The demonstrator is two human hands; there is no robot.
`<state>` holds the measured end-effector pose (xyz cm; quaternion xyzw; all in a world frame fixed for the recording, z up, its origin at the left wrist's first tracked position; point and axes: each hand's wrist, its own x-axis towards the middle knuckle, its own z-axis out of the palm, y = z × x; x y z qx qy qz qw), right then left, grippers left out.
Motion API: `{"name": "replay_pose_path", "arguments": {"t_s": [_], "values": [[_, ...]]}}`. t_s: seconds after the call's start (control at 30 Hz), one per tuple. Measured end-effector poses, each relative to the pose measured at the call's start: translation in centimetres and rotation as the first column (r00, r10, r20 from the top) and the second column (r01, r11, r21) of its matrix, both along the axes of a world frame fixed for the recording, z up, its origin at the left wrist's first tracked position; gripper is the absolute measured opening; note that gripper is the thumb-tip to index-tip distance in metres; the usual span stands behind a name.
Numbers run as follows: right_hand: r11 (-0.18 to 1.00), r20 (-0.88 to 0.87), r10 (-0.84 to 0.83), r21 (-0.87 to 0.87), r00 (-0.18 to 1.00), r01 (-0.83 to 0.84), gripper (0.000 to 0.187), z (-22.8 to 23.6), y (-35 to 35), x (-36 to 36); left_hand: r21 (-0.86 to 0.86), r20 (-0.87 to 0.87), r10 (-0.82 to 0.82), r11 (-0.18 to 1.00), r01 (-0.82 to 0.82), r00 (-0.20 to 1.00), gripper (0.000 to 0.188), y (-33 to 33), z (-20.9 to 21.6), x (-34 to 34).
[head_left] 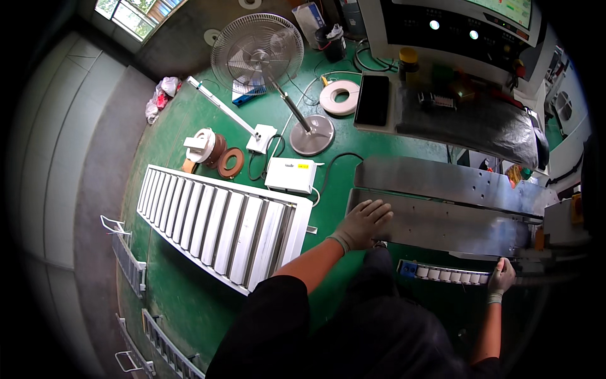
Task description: The person processes a large board through a machine and then moves several boards from a stack onto a mobile rack.
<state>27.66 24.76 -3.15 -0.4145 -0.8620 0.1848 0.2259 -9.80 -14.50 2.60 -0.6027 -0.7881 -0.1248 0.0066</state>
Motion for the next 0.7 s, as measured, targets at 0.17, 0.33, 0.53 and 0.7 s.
{"name": "replay_pose_path", "arguments": {"t_s": [0.17,0.33,0.53,0.7], "values": [[0.999,-0.018,0.03,0.04,0.999,-0.029,0.041,0.7,-1.1,-0.7,0.011,0.018,-0.003,1.0,0.002,1.0,0.073,-0.7,-0.1,-0.2],[0.999,-0.034,-0.031,0.011,0.999,0.032,0.044,2.1,-1.4,-1.0,0.074,-0.035,-0.024,0.997,0.027,0.999,0.052,1.5,-0.2,-0.6],[0.997,0.024,0.011,0.078,1.0,-0.013,0.035,3.9,-1.1,-3.2,0.087,-0.031,0.021,0.996,-0.018,0.999,0.048,1.4,0.9,0.2],[0.993,0.109,-0.039,0.118,0.993,0.026,0.028,4.0,-1.4,-1.2,0.013,-0.054,-0.012,1.0,0.012,0.998,0.057,2.0,0.5,0.9]]}}
